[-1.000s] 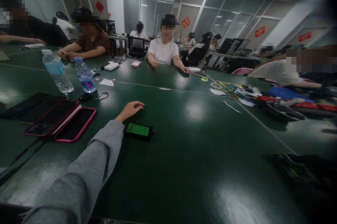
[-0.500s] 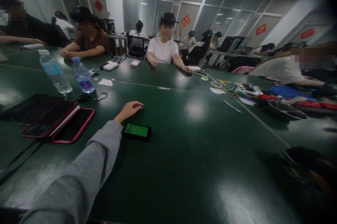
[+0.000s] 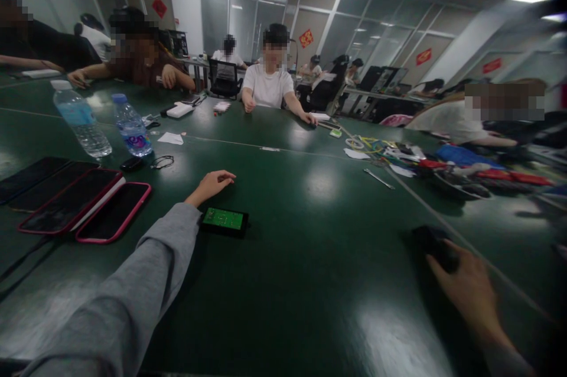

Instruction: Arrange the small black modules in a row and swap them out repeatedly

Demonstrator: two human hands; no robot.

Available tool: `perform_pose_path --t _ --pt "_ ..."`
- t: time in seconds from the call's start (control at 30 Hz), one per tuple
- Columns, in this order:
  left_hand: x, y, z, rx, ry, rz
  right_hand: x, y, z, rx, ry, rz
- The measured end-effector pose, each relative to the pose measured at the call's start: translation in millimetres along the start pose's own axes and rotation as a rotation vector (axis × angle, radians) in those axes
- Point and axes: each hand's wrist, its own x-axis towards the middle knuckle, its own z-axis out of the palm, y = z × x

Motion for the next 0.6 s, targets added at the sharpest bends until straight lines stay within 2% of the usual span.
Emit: perform_pose_path --t 0.07,0.17,0.3,0.37,0.43,0.47,0.53,0.6 --pt "0 -1 0.0 -0.019 0.007 0.006 4 -52 23 -0.031 -0.115 -0.034" --pt "1 0 -0.1 -0.078 0.023 -0.001 -4 -157 61 0.085 -0.213 -0.225" --pt "1 5 -0.9 -0.191 0.106 -0.029 -44 -305 100 0.274 -0.400 -0.522" --pt "2 5 -2.1 -0.247 0.168 -0.047 -69 -364 109 0.346 -0.483 -0.689" --pt "4 5 -3.9 -0.320 0.192 -0.077 -89 -404 114 0.378 -0.527 -0.855" --pt "4 4 -5.0 -0.361 0.191 -0.098 -96 -416 115 0.383 -0.540 -0.916" --pt "6 2 -7.0 -0.429 0.188 -0.134 -103 -428 116 0.383 -0.565 -0.968" --pt "6 2 -8.3 -0.458 0.175 -0.154 -103 -427 116 0.383 -0.598 -0.931"
